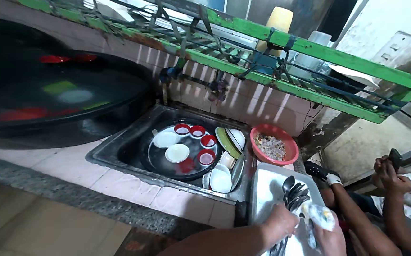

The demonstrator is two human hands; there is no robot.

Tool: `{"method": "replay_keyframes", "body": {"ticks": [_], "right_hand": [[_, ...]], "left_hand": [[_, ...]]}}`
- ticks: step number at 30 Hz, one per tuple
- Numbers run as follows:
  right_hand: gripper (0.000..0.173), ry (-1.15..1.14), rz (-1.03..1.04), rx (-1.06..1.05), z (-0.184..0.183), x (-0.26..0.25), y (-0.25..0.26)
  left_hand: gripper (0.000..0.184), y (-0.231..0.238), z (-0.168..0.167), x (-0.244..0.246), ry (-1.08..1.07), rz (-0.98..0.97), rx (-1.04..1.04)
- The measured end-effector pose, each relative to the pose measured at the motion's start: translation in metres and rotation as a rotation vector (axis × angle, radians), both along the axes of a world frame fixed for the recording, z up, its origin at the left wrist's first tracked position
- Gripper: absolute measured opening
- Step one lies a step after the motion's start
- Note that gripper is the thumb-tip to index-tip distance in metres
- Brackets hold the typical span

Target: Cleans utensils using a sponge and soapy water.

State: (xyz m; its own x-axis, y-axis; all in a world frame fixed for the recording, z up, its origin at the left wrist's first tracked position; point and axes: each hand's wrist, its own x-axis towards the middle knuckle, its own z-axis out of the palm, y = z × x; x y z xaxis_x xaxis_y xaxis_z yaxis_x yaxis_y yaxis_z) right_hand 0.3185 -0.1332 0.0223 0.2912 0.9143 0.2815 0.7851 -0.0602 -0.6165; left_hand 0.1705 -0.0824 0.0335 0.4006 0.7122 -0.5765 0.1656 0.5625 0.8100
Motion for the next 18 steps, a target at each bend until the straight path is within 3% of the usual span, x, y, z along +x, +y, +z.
{"method": "replay_keyframes", "body": {"ticks": [8,11,13,16,18], "right_hand": [[0.054,0.054,-0.003,-0.118,0.002,-0.021,0.001],[0.053,0.023,-0.113,-0.059,0.006,-0.004,0.018],[0.053,0.009,-0.057,-0.022,0.001,-0.010,0.013],[0.054,-0.013,0.033,-0.139,0.001,-0.025,0.003],[0.054,0.029,-0.015,-0.180,0.008,-0.015,0.009]], "left_hand": [[0.040,0.001,-0.002,-0.004,0.005,0.032,-0.013],[0.038,0.003,-0.004,0.001,-0.014,0.049,-0.033],[0.040,0.004,-0.004,0.000,-0.012,0.067,-0.048],[0.039,0.005,-0.005,-0.001,-0.011,0.085,-0.069],[0.037,0.005,-0.009,0.000,-0.039,0.093,-0.089]]}}
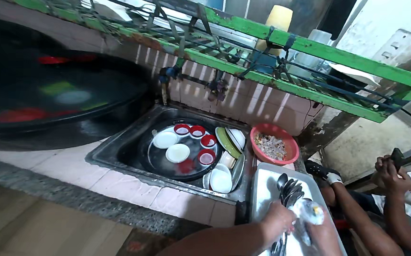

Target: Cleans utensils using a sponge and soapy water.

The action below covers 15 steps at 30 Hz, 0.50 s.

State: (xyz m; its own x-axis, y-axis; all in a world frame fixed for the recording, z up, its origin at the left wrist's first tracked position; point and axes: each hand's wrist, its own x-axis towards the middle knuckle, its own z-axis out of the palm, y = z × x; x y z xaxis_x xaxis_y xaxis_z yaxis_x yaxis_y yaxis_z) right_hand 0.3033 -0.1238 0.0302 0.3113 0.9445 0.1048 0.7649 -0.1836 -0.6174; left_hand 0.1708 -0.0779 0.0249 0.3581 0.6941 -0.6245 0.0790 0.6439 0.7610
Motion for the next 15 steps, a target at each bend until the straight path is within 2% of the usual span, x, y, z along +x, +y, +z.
{"method": "replay_keyframes", "body": {"ticks": [2,4,6,8,9,11,13,15], "right_hand": [[0.054,0.038,-0.088,0.107,0.007,0.020,0.013],[0.053,0.178,-0.137,0.199,0.012,0.037,0.023],[0.048,0.288,-0.102,0.143,0.013,0.043,0.024],[0.054,0.281,-0.053,0.005,0.018,0.041,0.014],[0.055,0.265,-0.045,0.012,0.022,0.040,0.010],[0.049,0.323,-0.069,0.155,0.029,0.046,0.007],[0.036,0.591,-0.142,0.347,0.030,0.061,0.013],[0.027,0.857,-0.205,0.411,0.028,0.068,0.016]], "left_hand": [[0.033,0.000,-0.001,0.002,-0.035,0.006,-0.013],[0.031,-0.001,-0.001,0.001,-0.111,0.018,-0.049],[0.030,-0.003,0.002,-0.001,-0.192,-0.002,-0.080],[0.028,-0.005,0.008,-0.002,-0.241,-0.043,-0.094],[0.027,-0.006,0.010,-0.003,-0.270,-0.048,-0.095],[0.025,-0.008,0.010,-0.004,-0.306,-0.035,-0.089],[0.028,-0.008,0.009,-0.004,-0.294,-0.047,-0.069],[0.028,-0.007,0.006,-0.001,-0.252,-0.043,-0.045]]}}
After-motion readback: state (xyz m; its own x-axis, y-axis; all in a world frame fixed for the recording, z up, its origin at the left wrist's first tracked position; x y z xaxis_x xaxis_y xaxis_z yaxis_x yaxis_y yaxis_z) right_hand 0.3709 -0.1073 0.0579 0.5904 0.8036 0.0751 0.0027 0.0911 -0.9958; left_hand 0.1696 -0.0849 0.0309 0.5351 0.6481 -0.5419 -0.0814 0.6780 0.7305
